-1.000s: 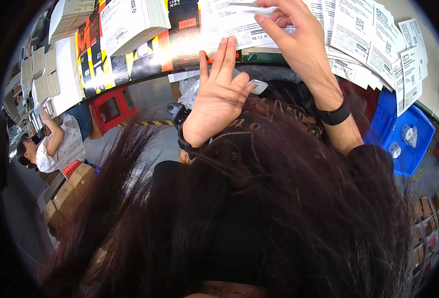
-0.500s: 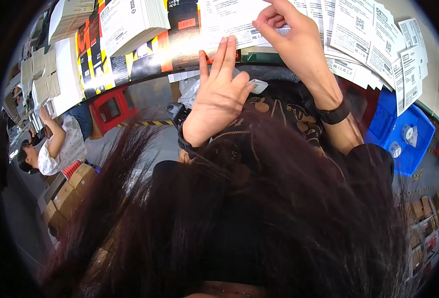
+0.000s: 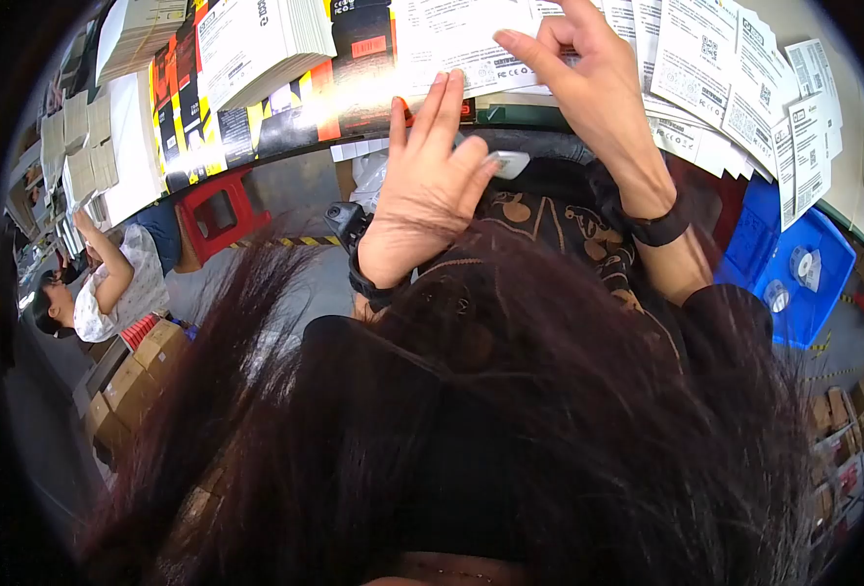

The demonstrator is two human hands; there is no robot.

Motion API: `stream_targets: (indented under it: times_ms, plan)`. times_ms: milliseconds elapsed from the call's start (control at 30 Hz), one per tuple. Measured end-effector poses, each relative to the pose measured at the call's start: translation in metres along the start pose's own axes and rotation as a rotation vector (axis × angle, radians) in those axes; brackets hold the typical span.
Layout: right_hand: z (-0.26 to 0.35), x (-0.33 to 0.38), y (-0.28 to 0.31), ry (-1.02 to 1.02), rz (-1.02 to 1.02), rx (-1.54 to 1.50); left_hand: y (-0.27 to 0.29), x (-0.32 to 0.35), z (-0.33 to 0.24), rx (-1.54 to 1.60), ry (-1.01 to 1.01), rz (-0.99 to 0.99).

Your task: The recorder is sorting and organizing printed shipping labels on a workbench.

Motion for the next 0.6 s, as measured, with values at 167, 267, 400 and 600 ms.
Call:
stream_targets:
  times_ms: [167, 267, 400, 600]
  plan:
    - [0.014, 0.001, -0.013, 0.292, 0.255, -0.144, 0.015, 0.002, 0.015, 0.313, 0.008, -0.168]
    - [0.024, 0.006, -0.021, 0.303, 0.434, -0.116, 0.014, 0.005, 0.017, 0.574, 0.175, -0.265]
    - [0.024, 0.009, -0.029, 0.302, 0.421, -0.117, 0.015, 0.001, 0.019, 0.703, 0.188, -0.353]
    - [0.023, 0.011, -0.027, 0.202, 0.414, -0.066, 0.023, -0.007, 0.008, 0.589, 0.172, -0.602]
Point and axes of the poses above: each hand's wrist, its own x-axis away from the middle knuckle, its own y-axis out of the back of the hand, z = x × y, the point moved 2 cm from there along -x, towards the middle knuckle, and after that the axes turned 13 degrees about z, right-handed, at the moved point
